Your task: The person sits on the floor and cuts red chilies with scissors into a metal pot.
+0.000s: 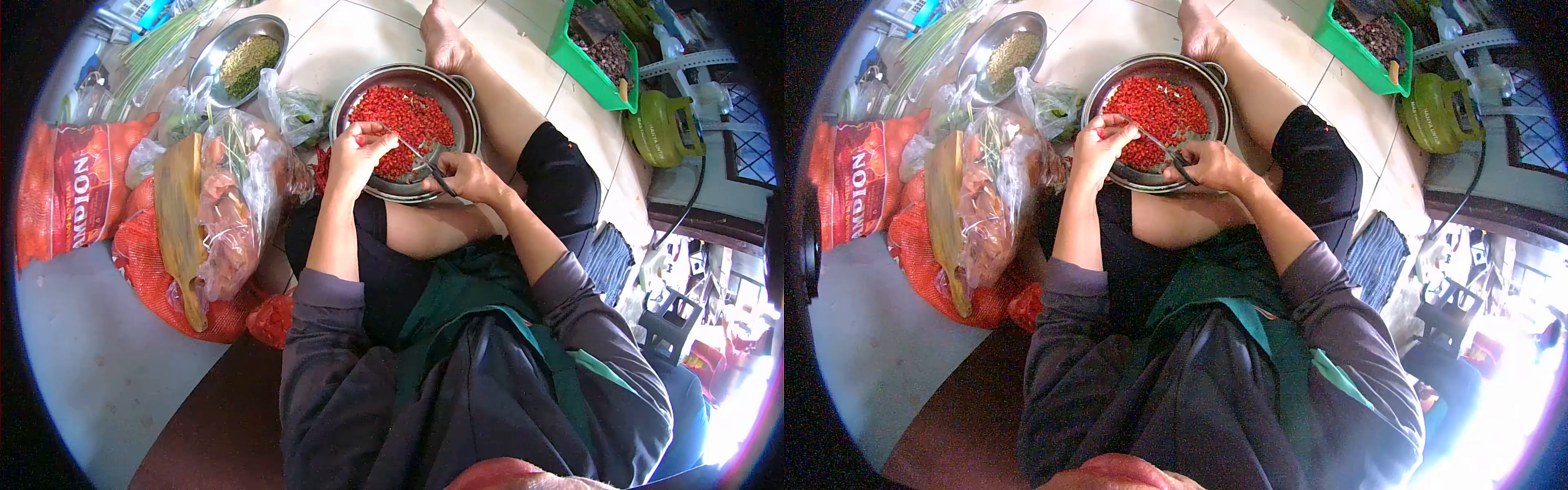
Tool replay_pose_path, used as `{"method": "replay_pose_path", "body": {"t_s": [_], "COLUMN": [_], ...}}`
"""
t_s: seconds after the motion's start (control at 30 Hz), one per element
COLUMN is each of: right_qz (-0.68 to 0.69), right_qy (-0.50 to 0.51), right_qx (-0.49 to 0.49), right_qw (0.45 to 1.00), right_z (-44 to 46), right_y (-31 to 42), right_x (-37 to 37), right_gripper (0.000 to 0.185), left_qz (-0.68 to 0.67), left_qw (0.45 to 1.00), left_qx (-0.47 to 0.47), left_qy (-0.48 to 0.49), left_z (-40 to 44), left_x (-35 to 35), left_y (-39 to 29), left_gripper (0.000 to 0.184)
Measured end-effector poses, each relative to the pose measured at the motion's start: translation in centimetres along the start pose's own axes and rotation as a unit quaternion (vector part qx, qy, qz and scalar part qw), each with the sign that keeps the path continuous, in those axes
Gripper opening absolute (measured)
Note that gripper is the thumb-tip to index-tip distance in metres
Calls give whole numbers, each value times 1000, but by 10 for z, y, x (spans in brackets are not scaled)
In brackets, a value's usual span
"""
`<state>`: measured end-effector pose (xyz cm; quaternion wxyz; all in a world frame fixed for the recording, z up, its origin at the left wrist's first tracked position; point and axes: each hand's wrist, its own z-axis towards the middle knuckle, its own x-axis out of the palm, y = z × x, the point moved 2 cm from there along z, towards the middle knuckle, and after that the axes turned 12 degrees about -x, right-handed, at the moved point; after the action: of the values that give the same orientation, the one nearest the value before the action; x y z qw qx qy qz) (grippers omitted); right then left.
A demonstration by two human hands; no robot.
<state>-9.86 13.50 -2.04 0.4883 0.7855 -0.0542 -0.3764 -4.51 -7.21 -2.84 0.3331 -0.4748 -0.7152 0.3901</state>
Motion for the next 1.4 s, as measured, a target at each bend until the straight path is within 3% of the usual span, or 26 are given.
{"method": "replay_pose_path", "body": {"t_s": [0.27,0.57,0.9,1.0,1.17,1.4], "right_qz": [-43,-40,-28,-34,-42,-41], "right_qy": [-28,-5,-8,-14,-5,1], "right_qx": [-4,-5,2,8,-6,-4], "right_qw": [999,999,1000,999,999,999], "right_z": [-4,-4,2,-1,-4,2], "right_y": [-9,-13,-3,-4,-16,0], "right_x": [0,-1,4,3,4,4], "right_gripper": [50,54,55,47,55,56], "left_qz": [38,28,59,64,38,57], "left_qw": [998,999,998,997,999,998], "left_qx": [-31,-29,-28,-21,-21,-30], "left_qy": [23,-17,17,23,-16,10], "left_z": [1,-4,2,3,-3,2], "left_x": [-3,-1,-1,-2,0,-2], "left_y": [4,-3,6,9,-2,4], "left_gripper": [13,13,13,13,14,12]}}
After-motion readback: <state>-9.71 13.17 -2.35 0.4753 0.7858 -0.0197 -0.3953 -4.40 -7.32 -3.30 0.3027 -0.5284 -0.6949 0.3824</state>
